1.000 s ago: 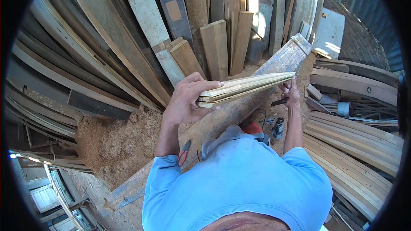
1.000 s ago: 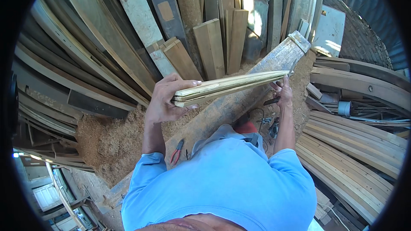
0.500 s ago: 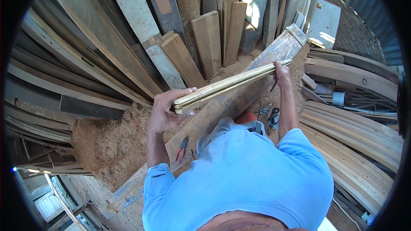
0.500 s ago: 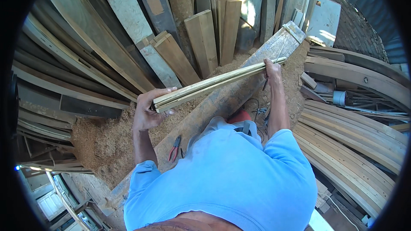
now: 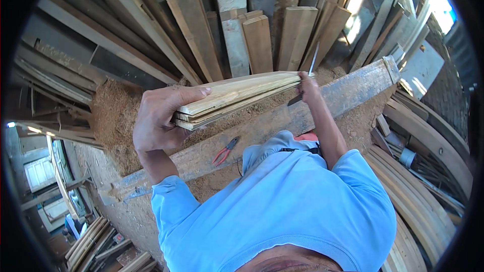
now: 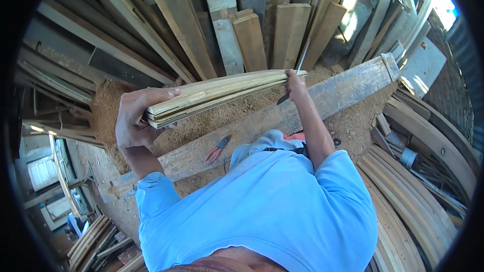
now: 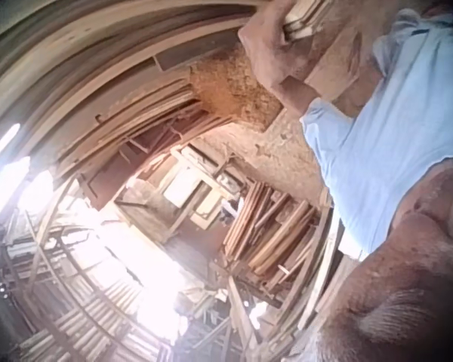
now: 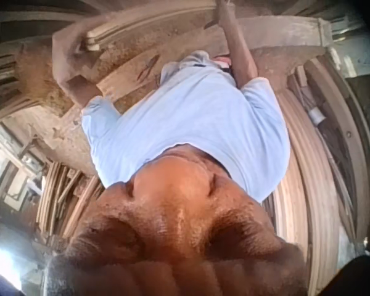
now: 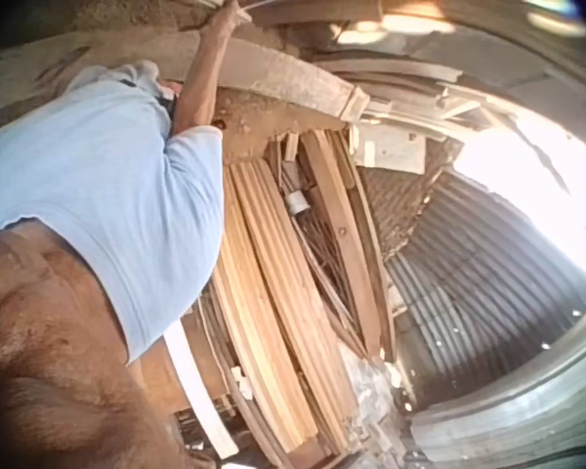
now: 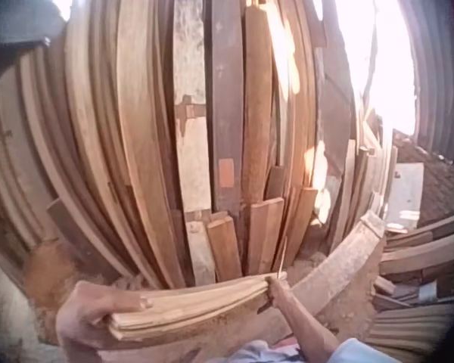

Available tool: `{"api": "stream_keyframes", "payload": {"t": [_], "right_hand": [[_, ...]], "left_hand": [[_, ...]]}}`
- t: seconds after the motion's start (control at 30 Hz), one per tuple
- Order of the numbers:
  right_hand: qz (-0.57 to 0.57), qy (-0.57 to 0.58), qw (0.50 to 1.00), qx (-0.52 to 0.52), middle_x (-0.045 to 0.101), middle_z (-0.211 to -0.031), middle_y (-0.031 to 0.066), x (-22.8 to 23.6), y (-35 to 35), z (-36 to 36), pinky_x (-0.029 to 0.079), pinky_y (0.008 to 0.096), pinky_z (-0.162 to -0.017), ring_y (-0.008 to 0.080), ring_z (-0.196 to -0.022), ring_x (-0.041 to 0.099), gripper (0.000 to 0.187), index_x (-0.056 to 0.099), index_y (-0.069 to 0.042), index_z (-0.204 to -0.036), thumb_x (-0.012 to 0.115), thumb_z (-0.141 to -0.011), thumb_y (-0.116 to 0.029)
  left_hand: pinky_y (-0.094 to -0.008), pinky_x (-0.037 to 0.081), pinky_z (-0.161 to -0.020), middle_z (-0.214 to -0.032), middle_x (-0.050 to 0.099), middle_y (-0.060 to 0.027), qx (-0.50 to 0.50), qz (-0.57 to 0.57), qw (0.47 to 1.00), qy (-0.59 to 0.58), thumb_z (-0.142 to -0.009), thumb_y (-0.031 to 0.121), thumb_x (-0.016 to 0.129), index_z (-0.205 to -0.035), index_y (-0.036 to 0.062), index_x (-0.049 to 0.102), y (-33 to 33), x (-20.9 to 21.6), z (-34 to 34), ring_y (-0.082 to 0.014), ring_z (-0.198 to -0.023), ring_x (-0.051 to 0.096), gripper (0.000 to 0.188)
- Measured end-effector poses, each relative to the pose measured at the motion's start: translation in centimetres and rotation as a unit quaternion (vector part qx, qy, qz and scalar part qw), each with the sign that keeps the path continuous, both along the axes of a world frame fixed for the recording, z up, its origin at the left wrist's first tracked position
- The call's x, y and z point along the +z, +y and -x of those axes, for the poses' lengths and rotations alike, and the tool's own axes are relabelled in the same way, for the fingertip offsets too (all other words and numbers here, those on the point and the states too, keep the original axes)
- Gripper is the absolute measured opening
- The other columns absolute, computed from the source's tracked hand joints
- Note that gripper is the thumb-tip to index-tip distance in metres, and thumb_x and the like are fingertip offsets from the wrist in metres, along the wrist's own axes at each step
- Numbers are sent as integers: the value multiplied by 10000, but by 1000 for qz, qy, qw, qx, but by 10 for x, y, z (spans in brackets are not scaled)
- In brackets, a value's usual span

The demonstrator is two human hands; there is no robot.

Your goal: The person shapes the edges of wooden planks using a router and measures them with a square tool.

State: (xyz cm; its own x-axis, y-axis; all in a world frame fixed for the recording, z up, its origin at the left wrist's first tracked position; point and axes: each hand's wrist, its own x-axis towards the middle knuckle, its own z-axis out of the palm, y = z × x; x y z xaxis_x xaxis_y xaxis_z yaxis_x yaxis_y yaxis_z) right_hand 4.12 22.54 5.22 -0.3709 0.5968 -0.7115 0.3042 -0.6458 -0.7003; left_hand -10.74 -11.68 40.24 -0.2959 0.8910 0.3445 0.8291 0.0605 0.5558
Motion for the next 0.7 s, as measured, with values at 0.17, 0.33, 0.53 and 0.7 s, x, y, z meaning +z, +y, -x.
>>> {"api": "stream_keyframes", "payload": {"t": [0.17, 0.33, 0.53, 0.7], "right_hand": [[83, 17, 992, 98, 556, -608, 35, -31, -55, 49, 419, 325, -362, 155, -408, 465, 273, 637, -103, -868, 676, -942, -362], [13, 62, 968, 244, 700, -732, 93, -6, -74, 66, 403, 298, -386, 119, -427, 434, 308, 642, -39, -972, 629, -998, -345], [-108, 7, 942, 316, 746, -858, 124, 11, -32, 17, 415, 313, -452, 132, -490, 503, 326, 692, 22, -1014, 599, -994, -289], [-128, -92, 967, 199, 744, -881, 120, -6, -1, -88, 407, 313, -455, 109, -503, 484, 310, 666, 12, -966, 594, -975, -289]], "left_hand": [[-364, 570, -691, -980, 777, -92, 53, 58, 996, 45, -573, 158, 932, -1139, 141, 727, -30, 8, 11, -274, -803, 748, 603], [-386, 565, -714, -898, 756, -90, 113, 131, 985, -22, -680, 163, 918, -1157, 141, 710, -27, -35, 44, -292, -818, 741, 521], [-471, 540, -852, -994, 738, -121, 162, 338, 926, -36, -779, 198, 850, -1138, 157, 679, -3, -223, 113, -371, -959, 700, 399], [-489, 466, -990, -1119, 696, -113, 201, 335, 920, -33, -781, 249, 856, -1192, 207, 637, -18, -289, 174, -371, -1143, 617, 468]]}}
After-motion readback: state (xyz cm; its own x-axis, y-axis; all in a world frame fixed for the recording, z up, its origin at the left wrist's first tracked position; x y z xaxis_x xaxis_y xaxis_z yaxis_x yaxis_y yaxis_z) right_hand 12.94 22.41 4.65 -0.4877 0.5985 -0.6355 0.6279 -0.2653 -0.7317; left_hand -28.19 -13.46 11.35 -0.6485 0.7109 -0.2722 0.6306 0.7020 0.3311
